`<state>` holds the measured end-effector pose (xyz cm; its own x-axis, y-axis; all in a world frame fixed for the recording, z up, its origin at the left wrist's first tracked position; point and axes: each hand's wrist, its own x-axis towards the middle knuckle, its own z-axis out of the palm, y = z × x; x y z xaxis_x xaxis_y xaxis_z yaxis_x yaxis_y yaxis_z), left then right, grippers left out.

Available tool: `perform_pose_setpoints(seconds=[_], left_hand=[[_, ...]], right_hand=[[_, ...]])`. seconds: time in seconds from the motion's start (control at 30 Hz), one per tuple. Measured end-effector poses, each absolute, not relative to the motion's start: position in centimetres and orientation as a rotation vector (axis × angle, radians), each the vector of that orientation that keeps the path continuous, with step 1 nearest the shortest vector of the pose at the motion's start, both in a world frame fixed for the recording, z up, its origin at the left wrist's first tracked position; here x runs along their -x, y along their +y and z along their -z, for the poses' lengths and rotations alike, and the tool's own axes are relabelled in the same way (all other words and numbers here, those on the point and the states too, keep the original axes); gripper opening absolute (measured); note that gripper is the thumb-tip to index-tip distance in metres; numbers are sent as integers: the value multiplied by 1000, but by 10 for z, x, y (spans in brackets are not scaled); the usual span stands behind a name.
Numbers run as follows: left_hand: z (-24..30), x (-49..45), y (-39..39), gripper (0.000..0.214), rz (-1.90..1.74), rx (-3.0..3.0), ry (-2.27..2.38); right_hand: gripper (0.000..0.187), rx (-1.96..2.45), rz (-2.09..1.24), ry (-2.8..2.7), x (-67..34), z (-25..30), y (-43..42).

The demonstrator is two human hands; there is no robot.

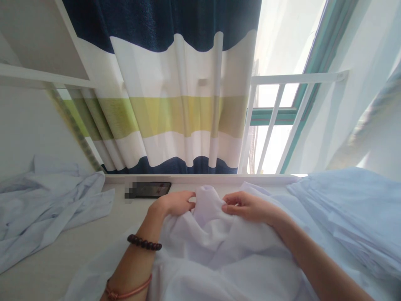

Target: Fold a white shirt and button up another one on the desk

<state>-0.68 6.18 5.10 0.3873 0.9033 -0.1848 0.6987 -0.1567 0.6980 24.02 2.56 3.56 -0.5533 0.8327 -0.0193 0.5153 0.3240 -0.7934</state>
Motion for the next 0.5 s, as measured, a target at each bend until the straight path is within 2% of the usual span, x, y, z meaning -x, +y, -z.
perform_pose_setpoints(seconds=[0.2,0.27,0.4,0.5], left_hand=[[-72,7,49,41,-268,-1814,1120],[-67,4,50,39,-324,-1764,1075],[-62,-1,51,29,-272,-1715,936],[-69,-2,48,33,-262,-1695,942]], right_hand=[[16,1195,-834,-2132,-246,-42,29],[20,1206,-878,-2088,-243,-41,27],[43,1335,-1005,-1870,-232,-39,24],[37,1243,-1081,-1852,-228,-40,25]])
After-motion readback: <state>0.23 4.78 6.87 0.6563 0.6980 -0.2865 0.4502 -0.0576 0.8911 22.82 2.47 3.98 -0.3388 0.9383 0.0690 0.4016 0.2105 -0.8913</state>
